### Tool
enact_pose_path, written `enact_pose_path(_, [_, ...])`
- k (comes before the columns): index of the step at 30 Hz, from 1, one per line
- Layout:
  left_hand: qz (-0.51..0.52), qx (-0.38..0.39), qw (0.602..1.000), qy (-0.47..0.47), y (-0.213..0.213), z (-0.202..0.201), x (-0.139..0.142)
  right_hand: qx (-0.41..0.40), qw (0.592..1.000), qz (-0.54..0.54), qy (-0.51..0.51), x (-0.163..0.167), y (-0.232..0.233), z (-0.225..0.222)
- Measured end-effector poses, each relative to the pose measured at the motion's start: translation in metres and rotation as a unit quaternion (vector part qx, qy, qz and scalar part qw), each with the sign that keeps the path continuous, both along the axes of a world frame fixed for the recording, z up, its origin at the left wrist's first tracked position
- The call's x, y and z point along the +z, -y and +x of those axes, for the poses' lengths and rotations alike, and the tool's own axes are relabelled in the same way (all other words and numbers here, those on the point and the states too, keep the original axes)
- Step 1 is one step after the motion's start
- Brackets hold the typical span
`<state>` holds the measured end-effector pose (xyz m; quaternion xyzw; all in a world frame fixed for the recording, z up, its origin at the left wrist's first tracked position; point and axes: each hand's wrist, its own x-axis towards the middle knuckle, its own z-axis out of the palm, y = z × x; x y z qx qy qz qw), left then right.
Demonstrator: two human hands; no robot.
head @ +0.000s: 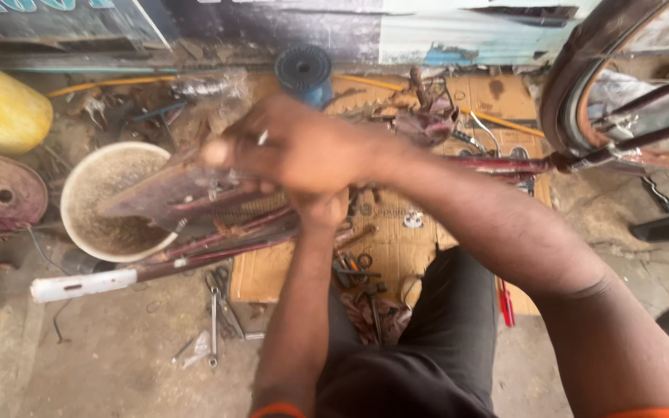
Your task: The person works on a bicycle frame, using a hammer and pliers to remove rust and debris from the frame. They also use a screwdriver to adjust parts of the bicycle.
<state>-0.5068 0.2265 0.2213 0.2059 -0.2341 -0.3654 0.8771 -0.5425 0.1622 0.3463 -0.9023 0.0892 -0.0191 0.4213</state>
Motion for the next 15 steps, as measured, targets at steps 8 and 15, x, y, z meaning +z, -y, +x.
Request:
enact_pose_path(8, [0.114, 0.043, 0.772, 0.624, 0.058, -0.064, 0.021, -0.018, 0.833, 0.104, 0.542, -0.064, 0.102, -0.163])
enact_pose_path(15, [0.112, 0.040, 0.678, 0.726, -0.018, -0.076, 0.000, -0.190, 0.626, 0.458, 0.602, -0.109, 0.018, -0.231])
